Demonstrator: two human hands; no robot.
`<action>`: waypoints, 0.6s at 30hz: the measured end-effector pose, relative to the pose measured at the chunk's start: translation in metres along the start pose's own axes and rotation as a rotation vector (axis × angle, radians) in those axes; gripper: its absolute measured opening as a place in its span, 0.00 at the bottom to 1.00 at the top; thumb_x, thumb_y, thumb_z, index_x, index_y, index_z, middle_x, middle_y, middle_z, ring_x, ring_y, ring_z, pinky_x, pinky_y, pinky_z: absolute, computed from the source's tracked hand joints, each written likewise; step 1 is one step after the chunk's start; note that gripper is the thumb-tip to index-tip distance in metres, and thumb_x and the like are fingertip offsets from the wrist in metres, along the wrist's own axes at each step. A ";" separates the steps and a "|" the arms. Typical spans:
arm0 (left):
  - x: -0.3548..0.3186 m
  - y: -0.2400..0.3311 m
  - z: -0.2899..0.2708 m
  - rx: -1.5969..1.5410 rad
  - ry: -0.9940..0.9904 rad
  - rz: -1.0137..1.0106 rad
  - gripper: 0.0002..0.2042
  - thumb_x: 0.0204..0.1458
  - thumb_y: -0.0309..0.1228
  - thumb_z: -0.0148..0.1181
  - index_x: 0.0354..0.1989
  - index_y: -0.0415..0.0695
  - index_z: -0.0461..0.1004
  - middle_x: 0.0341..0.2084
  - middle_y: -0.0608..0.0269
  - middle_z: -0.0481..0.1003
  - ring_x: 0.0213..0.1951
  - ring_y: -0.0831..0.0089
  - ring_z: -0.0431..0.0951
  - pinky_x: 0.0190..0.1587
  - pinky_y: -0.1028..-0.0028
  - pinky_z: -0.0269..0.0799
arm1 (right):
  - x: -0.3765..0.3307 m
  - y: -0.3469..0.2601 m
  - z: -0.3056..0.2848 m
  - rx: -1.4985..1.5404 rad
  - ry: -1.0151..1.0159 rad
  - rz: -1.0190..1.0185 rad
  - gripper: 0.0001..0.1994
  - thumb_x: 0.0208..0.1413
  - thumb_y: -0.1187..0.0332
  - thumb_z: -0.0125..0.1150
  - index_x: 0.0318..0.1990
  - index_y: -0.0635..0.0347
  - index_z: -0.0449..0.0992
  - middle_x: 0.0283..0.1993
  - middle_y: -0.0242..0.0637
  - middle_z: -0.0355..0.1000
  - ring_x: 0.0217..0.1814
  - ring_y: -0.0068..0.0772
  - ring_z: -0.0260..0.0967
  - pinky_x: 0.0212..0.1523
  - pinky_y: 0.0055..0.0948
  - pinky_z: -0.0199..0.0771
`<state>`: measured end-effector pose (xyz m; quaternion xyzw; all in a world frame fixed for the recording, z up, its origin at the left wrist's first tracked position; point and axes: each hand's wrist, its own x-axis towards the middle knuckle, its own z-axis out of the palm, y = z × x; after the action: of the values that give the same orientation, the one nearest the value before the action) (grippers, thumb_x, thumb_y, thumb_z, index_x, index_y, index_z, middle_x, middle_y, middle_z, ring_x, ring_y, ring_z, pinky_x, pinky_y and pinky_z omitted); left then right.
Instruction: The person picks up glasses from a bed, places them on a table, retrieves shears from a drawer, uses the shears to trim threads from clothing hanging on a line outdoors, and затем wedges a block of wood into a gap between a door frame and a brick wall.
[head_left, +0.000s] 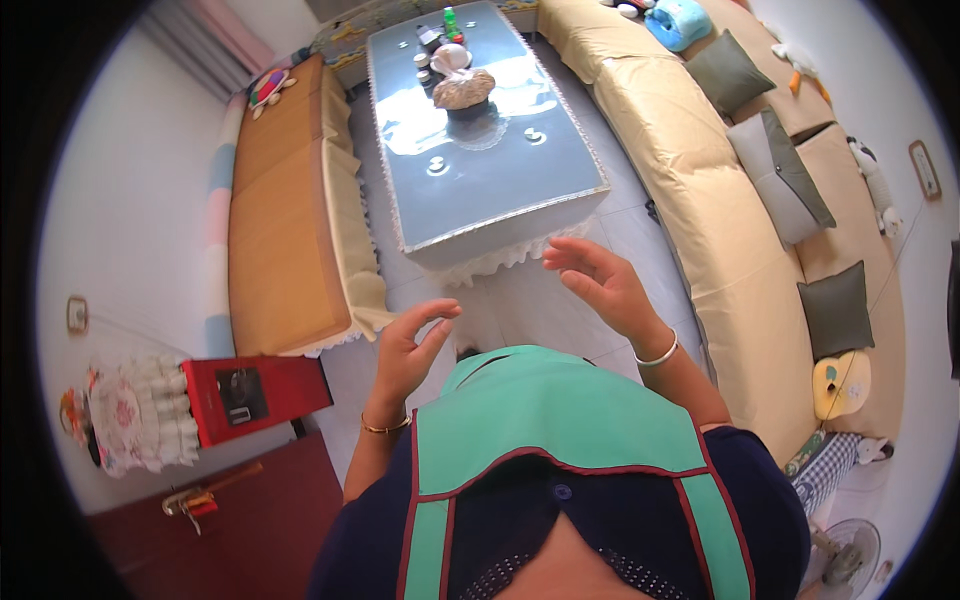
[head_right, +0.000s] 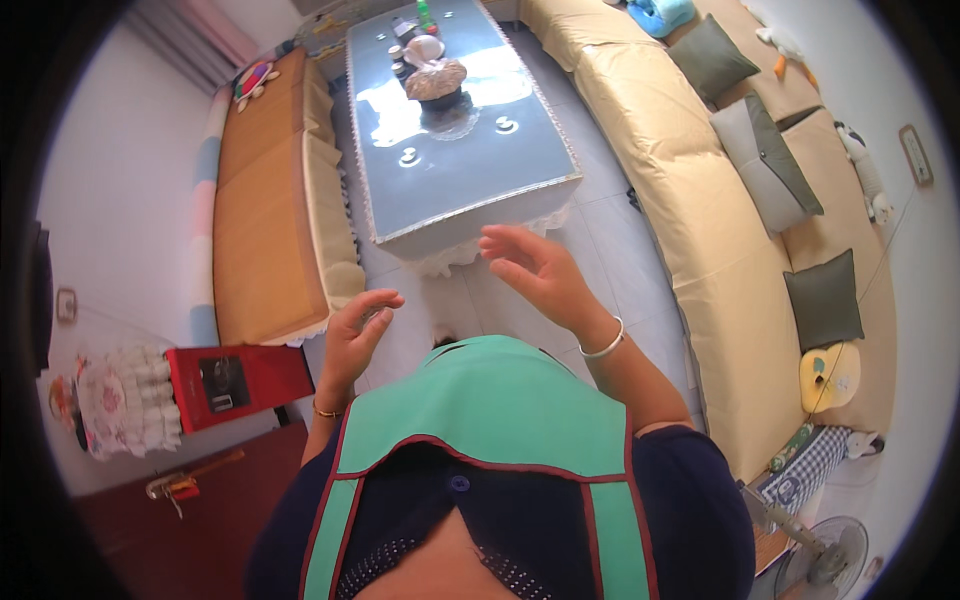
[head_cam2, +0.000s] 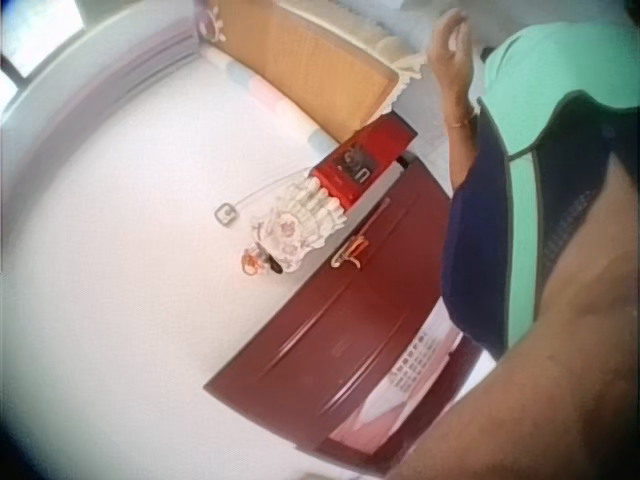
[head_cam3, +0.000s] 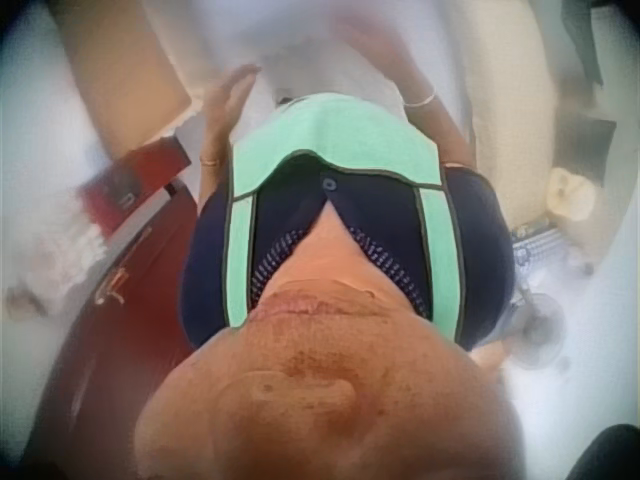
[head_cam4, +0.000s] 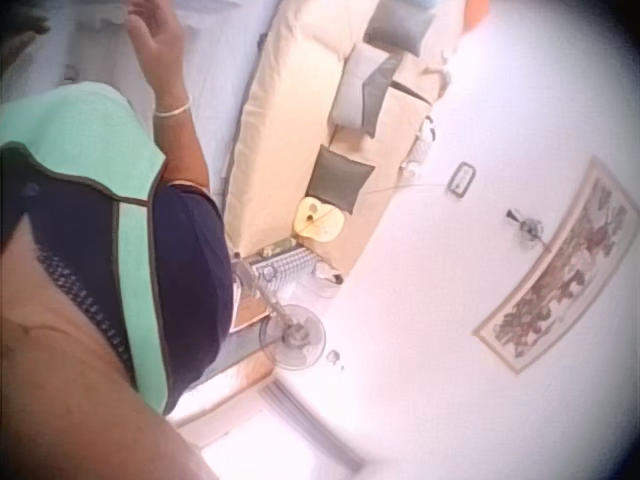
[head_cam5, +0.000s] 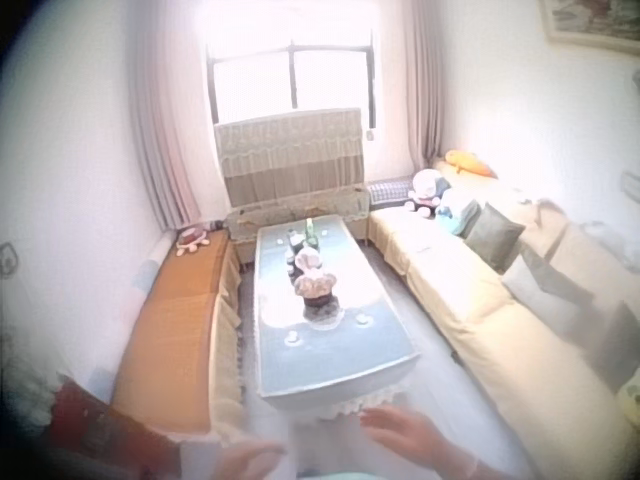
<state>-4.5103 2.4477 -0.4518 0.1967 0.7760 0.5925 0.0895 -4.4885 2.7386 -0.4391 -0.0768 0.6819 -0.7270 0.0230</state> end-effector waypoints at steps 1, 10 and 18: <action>0.018 -0.005 -0.001 -0.008 -0.023 0.000 0.11 0.52 0.21 0.55 0.45 0.37 0.74 0.38 0.60 0.78 0.43 0.74 0.76 0.47 0.76 0.69 | 0.001 0.001 -0.004 -0.003 0.023 0.007 0.20 0.57 0.75 0.54 0.58 0.64 0.65 0.52 0.39 0.70 0.54 0.29 0.68 0.56 0.28 0.66; 0.208 -0.005 0.029 -0.061 -0.627 0.271 0.14 0.51 0.21 0.57 0.47 0.38 0.73 0.40 0.61 0.77 0.43 0.74 0.76 0.49 0.75 0.69 | -0.010 -0.005 -0.017 -0.081 0.677 0.002 0.20 0.56 0.77 0.55 0.57 0.66 0.65 0.53 0.38 0.69 0.54 0.28 0.67 0.55 0.28 0.67; 0.273 -0.015 0.110 -0.234 -1.061 0.262 0.14 0.51 0.22 0.57 0.47 0.39 0.73 0.40 0.60 0.76 0.45 0.72 0.76 0.50 0.72 0.70 | -0.053 -0.010 0.052 -0.018 1.131 0.123 0.19 0.57 0.76 0.54 0.56 0.67 0.66 0.53 0.38 0.68 0.54 0.29 0.68 0.54 0.28 0.68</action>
<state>-4.7199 2.6538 -0.4709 0.5514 0.5229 0.5006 0.4146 -4.4285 2.6952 -0.4308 0.3644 0.5974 -0.6465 -0.3040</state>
